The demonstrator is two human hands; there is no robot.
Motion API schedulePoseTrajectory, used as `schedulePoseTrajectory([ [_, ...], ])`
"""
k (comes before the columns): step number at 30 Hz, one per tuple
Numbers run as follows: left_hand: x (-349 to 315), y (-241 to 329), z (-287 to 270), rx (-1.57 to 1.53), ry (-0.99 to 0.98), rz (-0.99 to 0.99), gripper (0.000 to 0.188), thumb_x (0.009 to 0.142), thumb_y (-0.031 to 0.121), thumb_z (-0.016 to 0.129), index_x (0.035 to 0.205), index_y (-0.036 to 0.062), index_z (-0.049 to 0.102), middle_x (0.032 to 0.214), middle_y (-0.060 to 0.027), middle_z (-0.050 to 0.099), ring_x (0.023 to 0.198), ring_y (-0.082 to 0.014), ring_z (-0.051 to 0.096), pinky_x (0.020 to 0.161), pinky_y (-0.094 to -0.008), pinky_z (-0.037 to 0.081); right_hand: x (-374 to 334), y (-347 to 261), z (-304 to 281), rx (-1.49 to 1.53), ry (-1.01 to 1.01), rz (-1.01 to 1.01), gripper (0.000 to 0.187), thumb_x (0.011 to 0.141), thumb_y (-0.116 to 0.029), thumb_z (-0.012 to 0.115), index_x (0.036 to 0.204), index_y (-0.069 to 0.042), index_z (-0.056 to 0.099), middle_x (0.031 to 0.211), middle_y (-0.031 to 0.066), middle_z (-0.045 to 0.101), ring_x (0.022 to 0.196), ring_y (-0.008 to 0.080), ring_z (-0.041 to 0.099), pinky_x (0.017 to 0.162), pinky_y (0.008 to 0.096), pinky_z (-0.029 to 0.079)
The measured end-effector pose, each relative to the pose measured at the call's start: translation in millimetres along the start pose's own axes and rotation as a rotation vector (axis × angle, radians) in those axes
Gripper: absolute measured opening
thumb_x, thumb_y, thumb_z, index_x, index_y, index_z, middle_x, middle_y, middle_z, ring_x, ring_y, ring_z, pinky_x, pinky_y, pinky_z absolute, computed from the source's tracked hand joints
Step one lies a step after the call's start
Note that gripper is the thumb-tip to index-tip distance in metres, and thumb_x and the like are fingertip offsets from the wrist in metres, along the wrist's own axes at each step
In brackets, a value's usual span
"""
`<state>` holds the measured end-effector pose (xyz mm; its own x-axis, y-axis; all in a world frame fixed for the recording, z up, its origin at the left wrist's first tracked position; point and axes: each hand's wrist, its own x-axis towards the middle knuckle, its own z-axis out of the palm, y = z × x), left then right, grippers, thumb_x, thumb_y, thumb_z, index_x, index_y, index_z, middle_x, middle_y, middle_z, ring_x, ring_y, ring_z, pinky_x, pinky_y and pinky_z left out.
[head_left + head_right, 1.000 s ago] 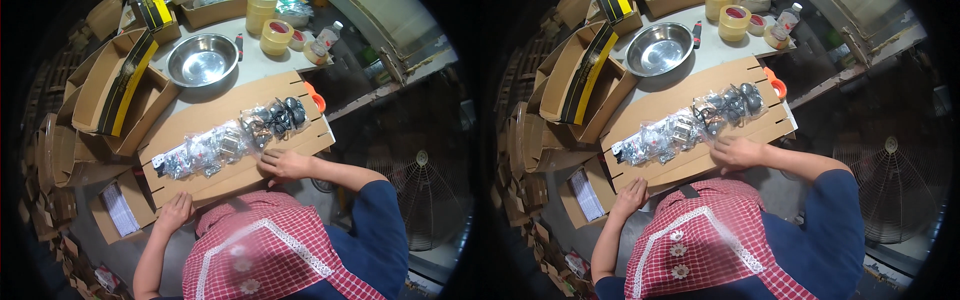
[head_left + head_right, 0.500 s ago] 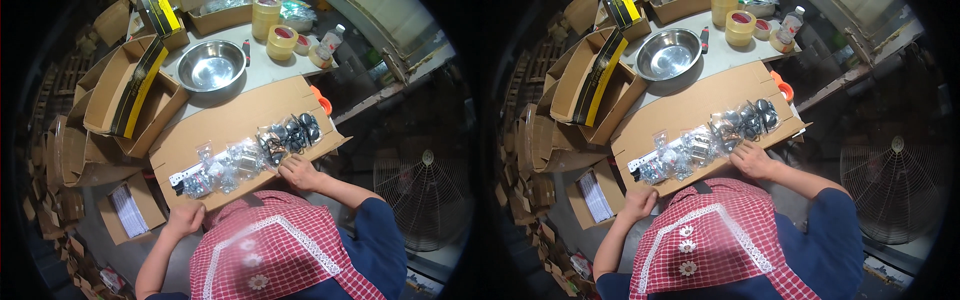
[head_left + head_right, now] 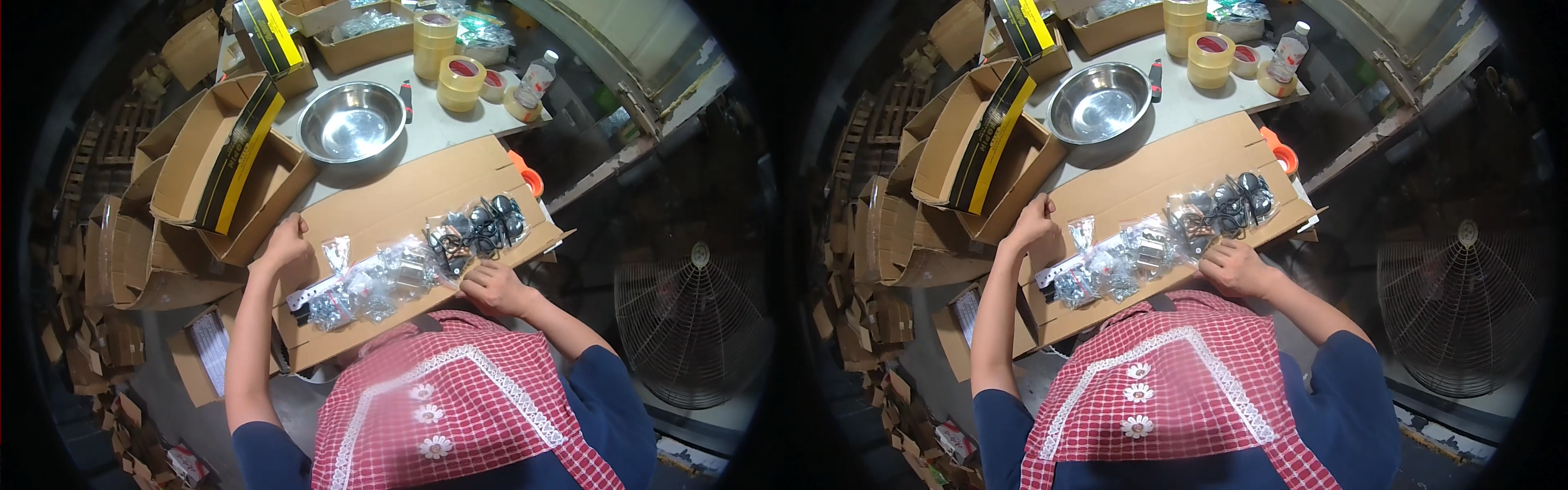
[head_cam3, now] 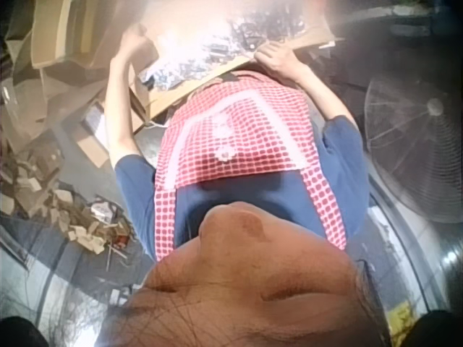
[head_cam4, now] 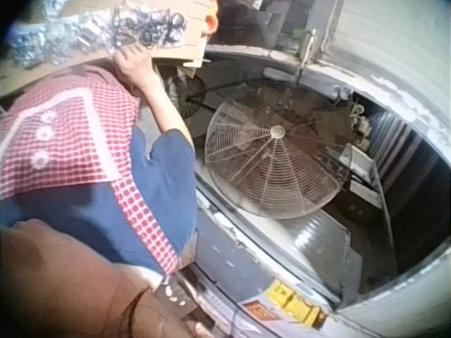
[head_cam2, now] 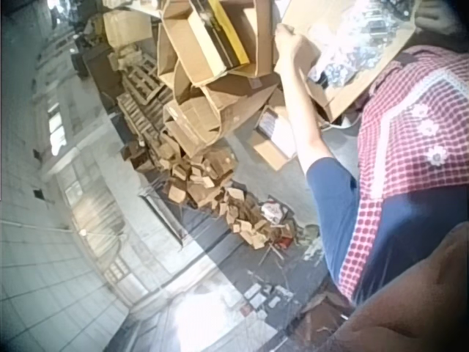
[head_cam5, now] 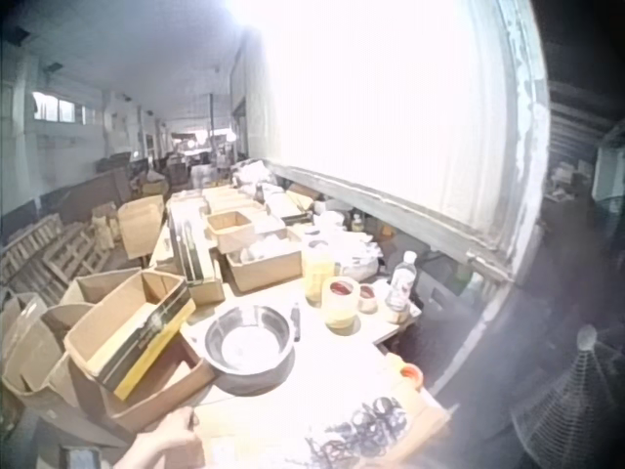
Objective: The person packages metal furniture hardware. They place drawer slides and small bags of components onto a cardboard sleeve, fold the cardboard, and seal it using a tape dispenser.
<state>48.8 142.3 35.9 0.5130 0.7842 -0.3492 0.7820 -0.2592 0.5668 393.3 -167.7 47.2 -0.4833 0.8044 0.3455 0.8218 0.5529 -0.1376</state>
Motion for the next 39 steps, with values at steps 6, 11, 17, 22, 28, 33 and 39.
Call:
schedulePoseTrajectory([
  [6,-37.3,22.4,-8.0,-0.067,0.044,0.274,0.032,0.070,0.009,0.073,0.100,-0.0009,0.072,0.086,-0.0147,0.061,0.082,-0.0302,0.062,0.075,-0.0377,0.050,52.2,0.9,-9.4,0.227,0.153,0.036,0.013,0.081,-0.016,0.072,0.086,-0.008,0.063,0.079,0.0063,0.065,0.075,0.0244,0.066,0.070,0.0352,0.055],
  [11,-64.4,34.0,-3.8,-0.083,0.107,0.395,0.028,0.073,0.002,0.066,0.100,-0.0018,0.071,0.089,-0.0182,0.063,0.083,-0.0329,0.062,0.076,-0.0389,0.050,163.7,-11.0,21.0,-0.036,0.033,-0.373,0.034,0.086,-0.023,0.064,0.117,-0.009,0.066,0.123,0.0084,0.058,0.108,0.0207,0.058,0.086,0.0366,0.049],
  [17,-71.0,38.5,0.1,-0.018,0.141,0.306,0.025,0.077,0.003,0.065,0.101,0.0007,0.069,0.089,-0.0226,0.070,0.086,-0.0391,0.069,0.076,-0.0423,0.054,228.2,-5.3,85.3,-0.201,-0.084,-0.523,0.038,0.079,-0.029,0.063,0.113,-0.012,0.070,0.121,0.0058,0.058,0.113,0.0195,0.051,0.093,0.0341,0.043],
  [22,-64.1,32.8,12.8,0.144,0.201,0.314,0.036,0.074,0.002,0.061,0.109,0.0054,0.067,0.087,-0.0231,0.071,0.088,-0.0427,0.068,0.078,-0.0498,0.055,220.6,-7.3,47.7,-0.144,-0.019,-0.271,0.027,0.089,-0.029,0.066,0.100,-0.004,0.070,0.108,0.0094,0.066,0.108,0.0258,0.059,0.091,0.0393,0.046],
  [28,-68.3,8.9,35.6,0.198,0.363,0.451,0.048,0.072,-0.001,0.060,0.119,0.0099,0.063,0.080,-0.0176,0.069,0.079,-0.0402,0.068,0.072,-0.0503,0.054,200.6,-33.7,49.8,0.734,-0.237,0.086,0.020,0.091,-0.020,0.067,0.102,-0.003,0.067,0.098,0.0183,0.067,0.092,0.0386,0.065,0.080,0.0481,0.052],
  [33,-88.3,15.2,41.6,0.333,0.339,0.486,0.061,0.072,-0.004,0.061,0.130,0.0131,0.061,0.102,-0.0147,0.070,0.095,-0.0340,0.068,0.080,-0.0438,0.056,187.7,0.3,19.7,0.386,0.071,0.073,0.029,0.089,-0.016,0.068,0.115,-0.005,0.065,0.119,0.0168,0.064,0.112,0.0346,0.061,0.093,0.0464,0.050],
  [39,-114.8,28.4,36.2,0.255,0.286,0.563,0.065,0.075,-0.004,0.060,0.137,0.0142,0.059,0.105,-0.0145,0.071,0.096,-0.0331,0.069,0.080,-0.0416,0.057,131.7,101.5,-14.4,-0.064,-0.710,0.320,0.044,0.090,-0.021,0.067,0.132,-0.011,0.060,0.092,0.0134,0.073,0.084,0.0347,0.070,0.072,0.0461,0.056],
])
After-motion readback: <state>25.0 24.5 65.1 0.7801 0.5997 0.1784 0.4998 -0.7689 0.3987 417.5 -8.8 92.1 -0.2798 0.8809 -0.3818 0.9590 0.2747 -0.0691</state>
